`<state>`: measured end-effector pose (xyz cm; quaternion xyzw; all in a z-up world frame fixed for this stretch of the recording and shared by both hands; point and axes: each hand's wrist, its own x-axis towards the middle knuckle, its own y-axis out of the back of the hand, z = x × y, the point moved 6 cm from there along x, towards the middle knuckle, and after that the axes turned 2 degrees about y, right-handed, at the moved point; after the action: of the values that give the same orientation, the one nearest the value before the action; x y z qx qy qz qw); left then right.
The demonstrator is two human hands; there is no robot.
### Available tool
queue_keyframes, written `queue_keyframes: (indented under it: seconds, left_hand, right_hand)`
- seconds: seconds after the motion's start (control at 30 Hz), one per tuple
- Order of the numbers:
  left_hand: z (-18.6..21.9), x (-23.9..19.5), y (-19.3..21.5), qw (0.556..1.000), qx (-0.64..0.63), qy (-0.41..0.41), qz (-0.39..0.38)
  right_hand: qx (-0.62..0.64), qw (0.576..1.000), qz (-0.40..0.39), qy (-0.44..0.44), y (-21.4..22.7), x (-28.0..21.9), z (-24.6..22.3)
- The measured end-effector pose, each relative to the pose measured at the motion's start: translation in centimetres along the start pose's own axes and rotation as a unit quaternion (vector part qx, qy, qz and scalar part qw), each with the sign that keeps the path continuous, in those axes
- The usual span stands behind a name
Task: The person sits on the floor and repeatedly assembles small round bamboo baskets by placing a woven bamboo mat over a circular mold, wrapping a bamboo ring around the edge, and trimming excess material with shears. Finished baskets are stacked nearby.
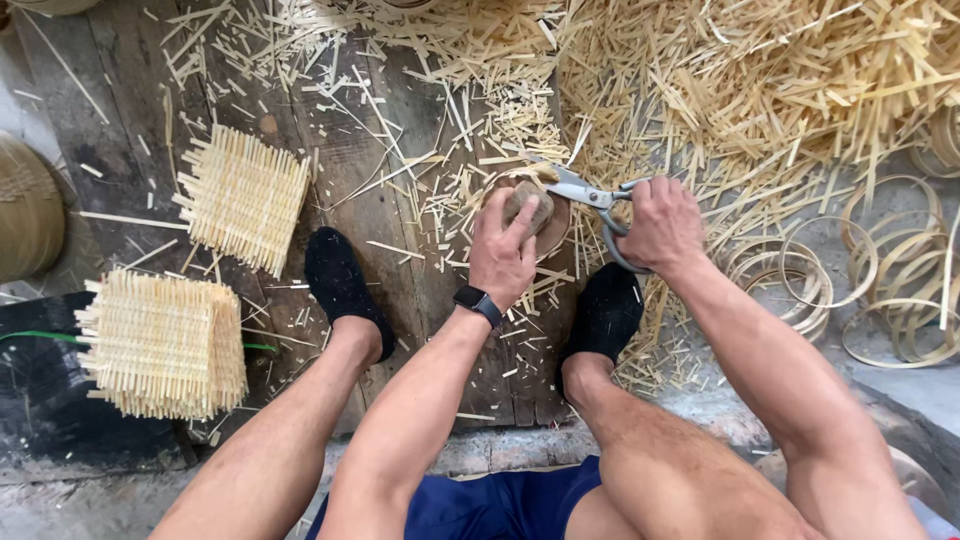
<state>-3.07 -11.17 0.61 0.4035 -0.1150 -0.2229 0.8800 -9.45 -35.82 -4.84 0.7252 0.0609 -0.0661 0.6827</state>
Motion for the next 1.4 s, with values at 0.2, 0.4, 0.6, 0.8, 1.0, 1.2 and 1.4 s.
queue_keyframes:
  seconds: [0.2, 0.4, 0.6, 0.8, 1.0, 1.2, 1.4]
  left_hand:
    - [-1.7, 0.1, -0.5, 0.994, -0.05, 0.098, -0.023]
    - [-1.0, 1.0, -0.5, 0.994, -0.072, 0.018, -0.075]
    - [-1.7, 0.7, -0.8, 0.989, -0.032, 0.011, -0.144]
    - [-2.8, 1.8, -1.0, 0.982, -0.002, -0.066, -0.175]
    - [-1.7, -0.3, -0.3, 0.997, -0.042, 0.036, -0.061]
    - [0.0, -1.5, -1.1, 0.998, 0.02, 0.049, 0.035]
    - [-0.9, -0.6, -0.2, 0.993, -0.04, 0.098, 0.06]
  right_hand:
    - [0.043, 0.995, -0.082, -0.024, -0.8, -0.3, 0.7]
    - [-0.004, 1.0, -0.01, 0.012, 0.3, 0.3, -0.5]
    - [0.041, 0.986, -0.158, -0.03, -0.5, -0.3, 0.3]
    - [-0.006, 0.988, -0.155, 0.01, 1.2, 0.4, -0.8]
    - [0.051, 0.99, -0.127, -0.035, 2.0, -0.2, -1.9]
    - [-0.006, 0.997, -0.075, -0.035, 1.5, -1.5, -2.3]
    - [0.051, 0.982, -0.179, -0.039, -0.5, -0.5, -0.6]
